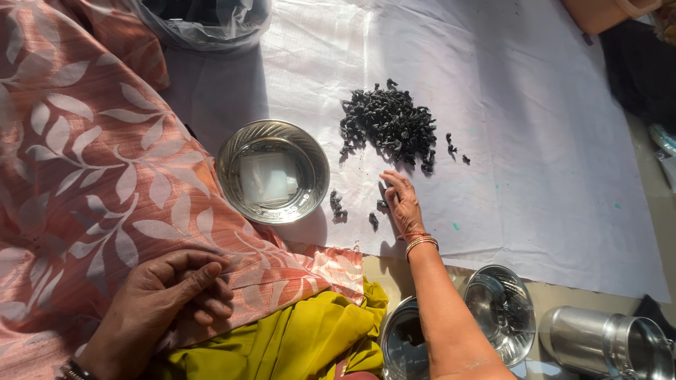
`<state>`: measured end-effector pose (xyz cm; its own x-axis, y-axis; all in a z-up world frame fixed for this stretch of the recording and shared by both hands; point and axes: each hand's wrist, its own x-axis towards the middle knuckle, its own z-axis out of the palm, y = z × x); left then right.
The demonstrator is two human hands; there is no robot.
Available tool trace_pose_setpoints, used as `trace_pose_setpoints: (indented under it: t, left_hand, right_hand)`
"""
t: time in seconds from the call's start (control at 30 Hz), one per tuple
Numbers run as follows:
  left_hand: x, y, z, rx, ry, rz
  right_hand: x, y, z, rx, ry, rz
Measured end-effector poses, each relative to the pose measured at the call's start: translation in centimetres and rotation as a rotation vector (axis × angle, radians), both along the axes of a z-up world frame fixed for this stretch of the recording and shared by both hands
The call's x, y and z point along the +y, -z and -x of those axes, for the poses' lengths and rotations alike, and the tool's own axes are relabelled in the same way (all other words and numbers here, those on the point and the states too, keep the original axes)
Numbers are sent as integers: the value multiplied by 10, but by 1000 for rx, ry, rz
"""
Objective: The person sits on the floor and sorts a pile of small, dark, dried items spread on a white sheet. They pick up the items by hand, separate them, and place them into a metal bowl.
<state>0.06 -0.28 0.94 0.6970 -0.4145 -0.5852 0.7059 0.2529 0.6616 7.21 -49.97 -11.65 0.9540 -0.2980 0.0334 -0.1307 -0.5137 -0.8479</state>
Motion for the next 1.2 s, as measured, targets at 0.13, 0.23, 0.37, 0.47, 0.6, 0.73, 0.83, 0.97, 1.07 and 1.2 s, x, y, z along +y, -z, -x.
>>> trace_pose_setpoints:
  t: [0.13, 0.23, 0.37, 0.47, 0.6, 0.73, 0.83, 0.97, 1.07, 1.2]
  left_hand:
    - [-10, -32, -6, 72, -19, -156]
    - [-2, -6, -2, 49, -9, -106]
    - [-7, -21, -2, 34, -39, -69]
    - [-7, -21, 0, 27, -52, 3]
    - [-6, -25, -2, 31, -43, -35]
    - [-6, -25, -1, -3, -21, -52]
    - [-4, -21, -1, 5, -22, -53]
    - [-2, -17, -3, -56, 19, -140]
    - [-1, -19, -2, -31, 11, -143]
    - [-3, -16, -1, 33, -36, -134]
  right_hand:
    - [21, -17, 18, -124, -343, 368]
    - [24, -29, 25, -116, -488, 442]
    - [-1, 8, 29, -172, -481, 638]
    - [-76, 56, 31, -154, -154, 821]
    - [-94, 45, 36, -94, -48, 845]
    - [-95, 25, 38, -118, 51, 585]
    - [-111, 23, 49, -198, 238, 123]
    - [-156, 72, 70, -143, 469, -146]
    - [-75, -4, 69, -117, 161, 196]
    - [-60, -22, 68, 1, 53, 210]
